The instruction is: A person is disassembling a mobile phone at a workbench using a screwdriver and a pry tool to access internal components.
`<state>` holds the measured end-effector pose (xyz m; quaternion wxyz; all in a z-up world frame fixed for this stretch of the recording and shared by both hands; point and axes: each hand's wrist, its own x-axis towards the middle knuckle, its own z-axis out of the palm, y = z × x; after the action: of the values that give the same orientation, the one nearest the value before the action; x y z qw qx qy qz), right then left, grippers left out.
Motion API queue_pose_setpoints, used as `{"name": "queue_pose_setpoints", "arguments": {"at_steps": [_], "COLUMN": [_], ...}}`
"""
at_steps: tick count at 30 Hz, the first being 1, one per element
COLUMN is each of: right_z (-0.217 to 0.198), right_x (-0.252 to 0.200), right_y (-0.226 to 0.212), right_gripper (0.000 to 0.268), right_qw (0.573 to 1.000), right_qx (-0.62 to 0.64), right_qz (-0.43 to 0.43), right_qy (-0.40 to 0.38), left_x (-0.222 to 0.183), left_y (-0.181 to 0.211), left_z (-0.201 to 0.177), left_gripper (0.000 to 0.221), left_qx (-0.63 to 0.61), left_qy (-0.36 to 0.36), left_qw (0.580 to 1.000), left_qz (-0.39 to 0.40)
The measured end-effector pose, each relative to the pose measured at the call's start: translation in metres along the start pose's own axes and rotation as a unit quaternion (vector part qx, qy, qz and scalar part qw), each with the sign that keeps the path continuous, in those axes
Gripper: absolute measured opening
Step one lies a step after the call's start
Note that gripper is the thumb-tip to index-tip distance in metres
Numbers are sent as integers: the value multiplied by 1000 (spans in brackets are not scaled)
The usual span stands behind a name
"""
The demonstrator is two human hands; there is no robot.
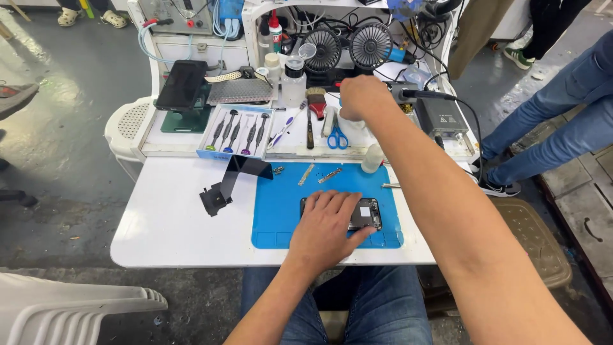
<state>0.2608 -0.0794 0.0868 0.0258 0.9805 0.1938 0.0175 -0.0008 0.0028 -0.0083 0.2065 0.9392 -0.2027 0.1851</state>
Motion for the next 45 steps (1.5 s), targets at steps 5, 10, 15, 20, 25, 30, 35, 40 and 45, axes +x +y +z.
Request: {"name": "queue_pose_setpoints", "arguments": {"at_steps": [5,10,15,20,25,30,35,40,45], "right_z": [-28,-65,-134,-117,-50,36,62,44,33], "right_x": [-23,-49,-111,-185,-261,-288,-299,-305,-307], "right_y": [-1,8,9,61,81,84,88,80,67], "right_gripper": [45,72,56,43,37,28,35,45,60], "right_qw": [999,998,992,990,944,907,904,888,889], "right_qx": [20,-27,-45,-7,200,363,410,450,449], "right_qz": [-10,-9,59,-55,-94,-22,48,55,26], "right_qy": [-27,-50,-104,131,246,211,113,85,88], "left_x": [0,1,-2,-3,-3,0,1,2,2], "left_y": [1,1,-7,-4,-2,9,8,5,5], "left_z": [-4,-3,9,12,9,-9,-9,-5,-9], "left_gripper": [62,63,68,66,61,59,60,59,58], "left_qx": [1,3,13,9,13,0,-11,-4,-4], "left_qy": [-12,-24,36,42,60,-16,-26,-20,-26], "left_qw": [1000,1000,998,998,997,1000,1000,1000,1000], "left_qz": [-1,-9,39,33,44,0,-3,3,6]}}
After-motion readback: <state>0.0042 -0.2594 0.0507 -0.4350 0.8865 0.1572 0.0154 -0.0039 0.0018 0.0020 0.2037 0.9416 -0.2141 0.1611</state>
